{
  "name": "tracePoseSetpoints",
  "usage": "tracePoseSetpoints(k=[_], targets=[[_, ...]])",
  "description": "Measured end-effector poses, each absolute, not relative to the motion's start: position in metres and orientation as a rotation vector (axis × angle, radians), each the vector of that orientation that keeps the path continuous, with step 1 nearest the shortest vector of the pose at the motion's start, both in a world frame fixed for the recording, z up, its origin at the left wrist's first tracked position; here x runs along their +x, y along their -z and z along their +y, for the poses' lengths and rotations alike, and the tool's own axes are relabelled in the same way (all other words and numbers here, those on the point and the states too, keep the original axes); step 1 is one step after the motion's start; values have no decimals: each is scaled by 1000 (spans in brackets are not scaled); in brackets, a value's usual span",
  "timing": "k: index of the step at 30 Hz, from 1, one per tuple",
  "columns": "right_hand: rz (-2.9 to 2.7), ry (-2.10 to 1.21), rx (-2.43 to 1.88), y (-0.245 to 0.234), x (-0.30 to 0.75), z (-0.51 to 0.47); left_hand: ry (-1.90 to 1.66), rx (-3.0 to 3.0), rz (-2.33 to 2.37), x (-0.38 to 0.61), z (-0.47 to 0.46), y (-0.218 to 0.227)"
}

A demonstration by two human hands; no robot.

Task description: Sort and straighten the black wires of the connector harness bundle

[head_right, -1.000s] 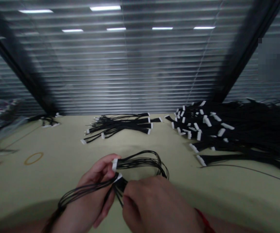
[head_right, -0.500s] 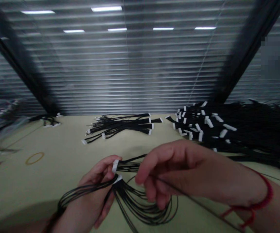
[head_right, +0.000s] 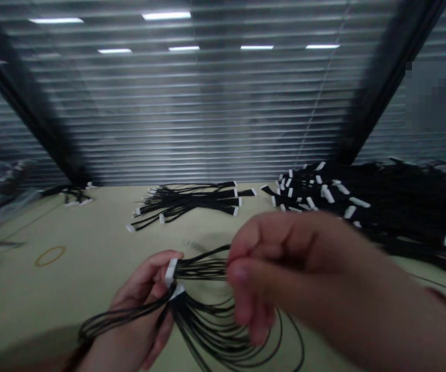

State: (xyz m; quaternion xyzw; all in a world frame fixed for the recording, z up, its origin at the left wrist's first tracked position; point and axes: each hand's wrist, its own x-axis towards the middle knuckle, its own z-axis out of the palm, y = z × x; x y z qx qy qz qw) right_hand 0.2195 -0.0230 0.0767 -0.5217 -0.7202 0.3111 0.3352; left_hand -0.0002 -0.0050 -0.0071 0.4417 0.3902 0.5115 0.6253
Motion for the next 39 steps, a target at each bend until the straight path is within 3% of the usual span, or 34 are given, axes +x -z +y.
tracePoseSetpoints(k=[1, 6, 10, 39], targets=[[-1968, -876, -1364, -74, 204, -26, -1172, 1012, 875, -1, -5, 7], [-2214, -481, -1368, -56, 168, -34, -1108, 1023, 703, -4, -9, 5], [-2219, -393, -1348, -52, 170, -33, -1096, 1027, 689, -4, -12, 3], [-2160, -538, -1319, -50, 169, -32, -1072, 1099, 596, -8, -11, 9]])
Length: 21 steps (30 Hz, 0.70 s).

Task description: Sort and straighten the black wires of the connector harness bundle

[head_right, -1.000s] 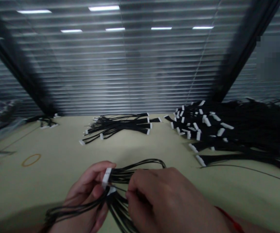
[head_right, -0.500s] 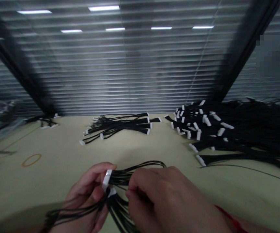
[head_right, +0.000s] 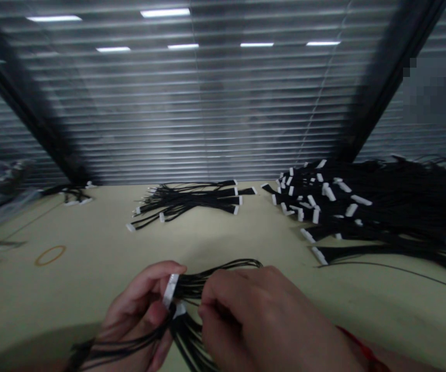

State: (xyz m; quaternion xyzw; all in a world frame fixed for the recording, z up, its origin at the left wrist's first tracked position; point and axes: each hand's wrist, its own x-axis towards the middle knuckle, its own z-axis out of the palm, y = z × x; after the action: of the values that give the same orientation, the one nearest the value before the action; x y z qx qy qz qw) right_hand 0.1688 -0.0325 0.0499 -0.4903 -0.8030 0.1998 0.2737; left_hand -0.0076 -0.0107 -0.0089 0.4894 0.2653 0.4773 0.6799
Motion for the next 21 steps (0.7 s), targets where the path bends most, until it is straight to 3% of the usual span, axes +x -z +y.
tracePoseSetpoints(k=[16, 21], targets=[[-2209, -302, -1258, -34, 163, -37, -997, 1068, 596, -4, -10, 10], [-2269, 83, -1178, -41, 163, -32, -1019, 1035, 688, 0, -7, 12]])
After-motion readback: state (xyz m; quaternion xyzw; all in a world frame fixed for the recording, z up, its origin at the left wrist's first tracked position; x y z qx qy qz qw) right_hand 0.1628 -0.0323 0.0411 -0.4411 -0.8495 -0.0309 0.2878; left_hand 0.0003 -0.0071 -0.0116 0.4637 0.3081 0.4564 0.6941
